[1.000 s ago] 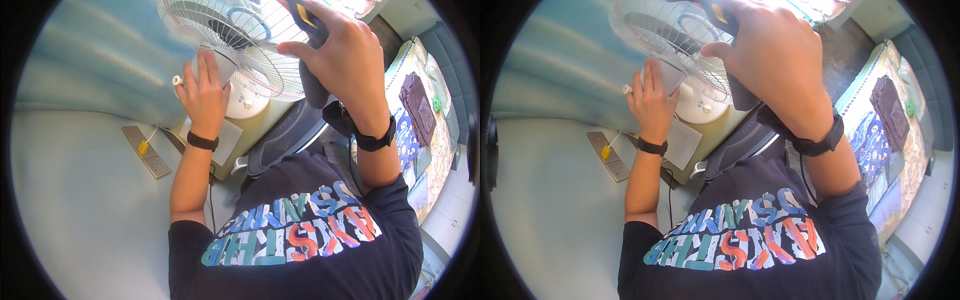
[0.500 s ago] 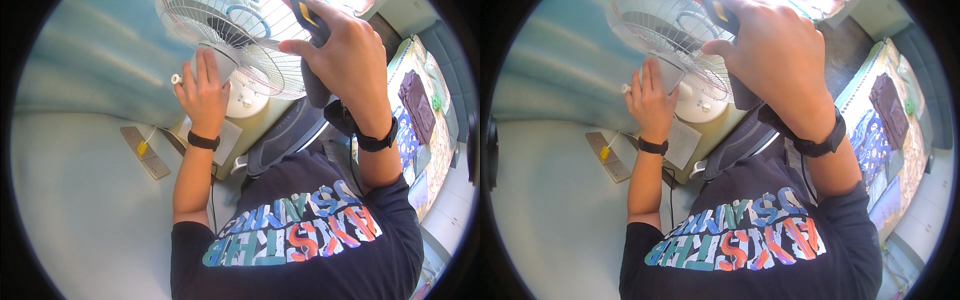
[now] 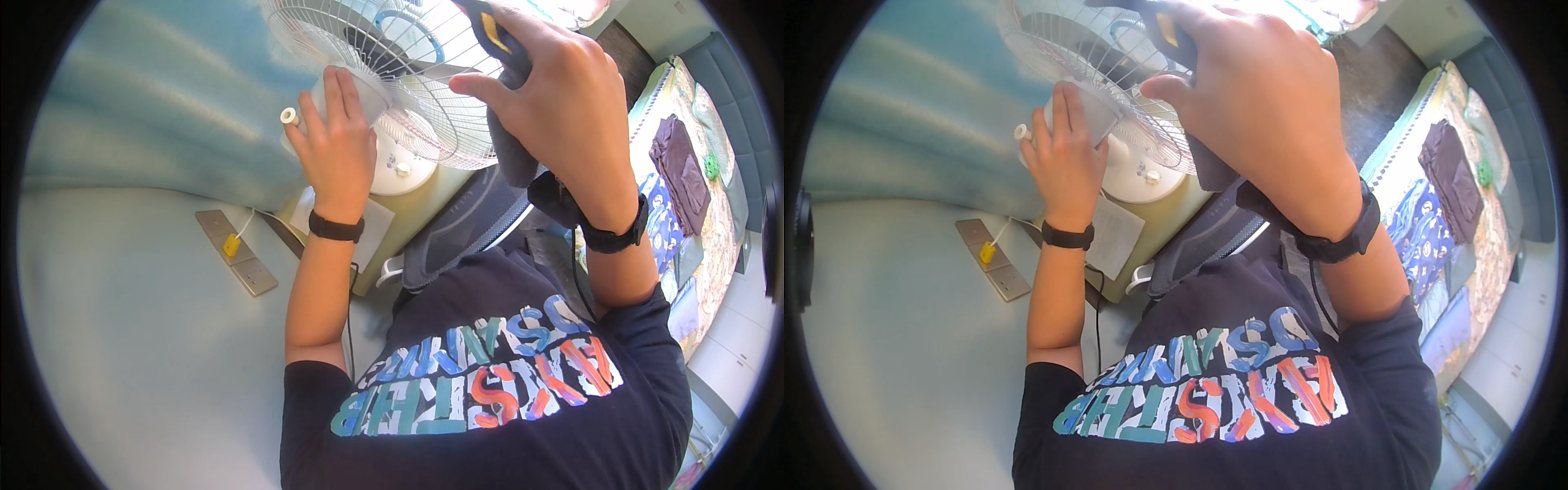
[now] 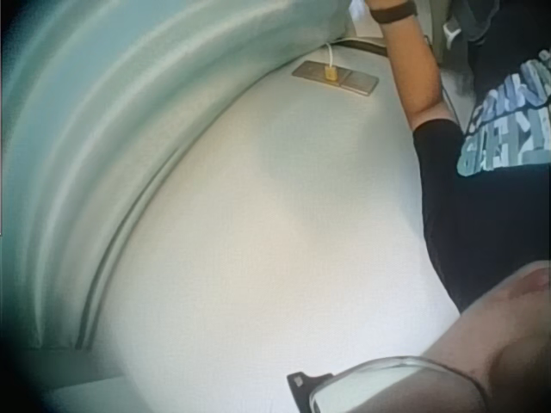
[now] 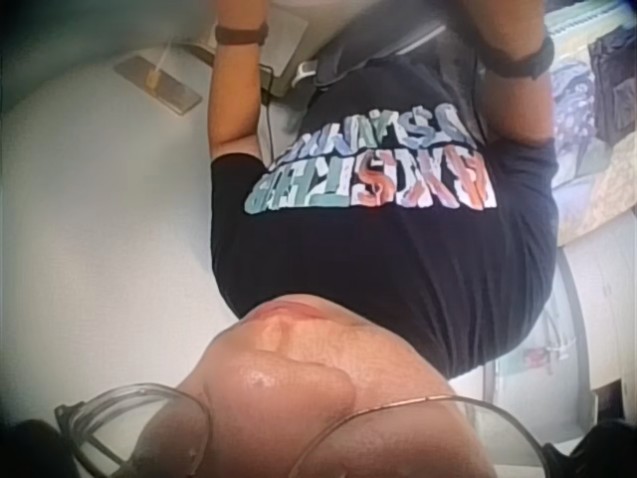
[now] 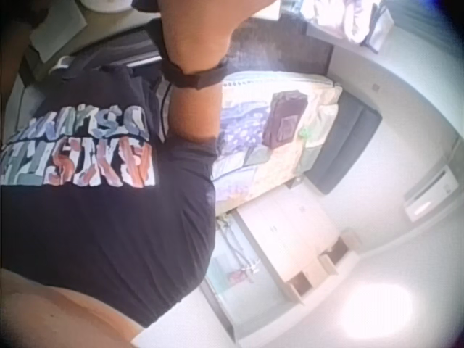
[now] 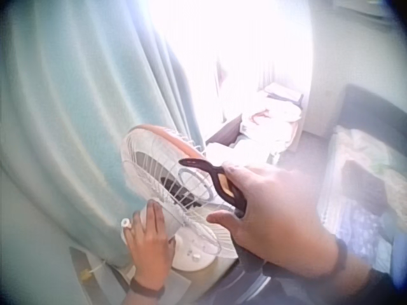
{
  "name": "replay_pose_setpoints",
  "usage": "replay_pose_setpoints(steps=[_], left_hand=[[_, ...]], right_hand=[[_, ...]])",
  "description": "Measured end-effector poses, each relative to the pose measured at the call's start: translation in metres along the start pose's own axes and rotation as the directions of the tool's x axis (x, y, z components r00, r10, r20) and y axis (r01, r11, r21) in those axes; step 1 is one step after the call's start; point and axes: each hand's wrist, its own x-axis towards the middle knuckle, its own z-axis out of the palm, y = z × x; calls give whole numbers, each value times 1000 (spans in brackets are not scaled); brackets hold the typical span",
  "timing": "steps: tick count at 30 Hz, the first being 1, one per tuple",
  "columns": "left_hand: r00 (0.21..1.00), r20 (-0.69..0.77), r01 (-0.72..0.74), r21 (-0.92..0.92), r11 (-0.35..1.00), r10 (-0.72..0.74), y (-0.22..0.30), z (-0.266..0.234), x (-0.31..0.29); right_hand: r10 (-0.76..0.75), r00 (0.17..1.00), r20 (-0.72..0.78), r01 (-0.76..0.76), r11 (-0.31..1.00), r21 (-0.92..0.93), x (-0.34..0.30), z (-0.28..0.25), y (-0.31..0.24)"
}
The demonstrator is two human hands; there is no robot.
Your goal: The person cleans a small electric desk fan by hand with a cloth, wiping the blades and the center of the fan grille.
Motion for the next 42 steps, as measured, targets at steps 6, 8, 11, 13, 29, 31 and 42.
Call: replay_pose_setpoints(steps=[6,8,11,13,29,31,42], left_hand=[[1000,-24,10,-45,999,-11,-8,7,1],[1000,-10,26,-132,991,-28,-9,2,0],[995,5,98,-123,988,-98,-11,-10,0],[997,-19,66,-178,982,-70,-14,-17,2],[708,429,305,-902,-306,-560,-21,21,-23],[689,430,274,-900,-339,-583,-20,19,-21],[662,505,239,-842,-483,-554,-29,13,-18]], right_hand=[[35,999,6,-35,999,-3,2,-6,-4],[48,999,18,-48,999,24,3,-8,-4],[45,999,-1,-45,998,31,2,-7,-4],[46,999,-14,-45,998,35,4,-9,-4],[43,999,27,-44,998,52,6,-16,-7],[20,1000,0,-20,999,43,5,-12,-7],[-53,995,-87,47,997,-66,-6,18,31]])
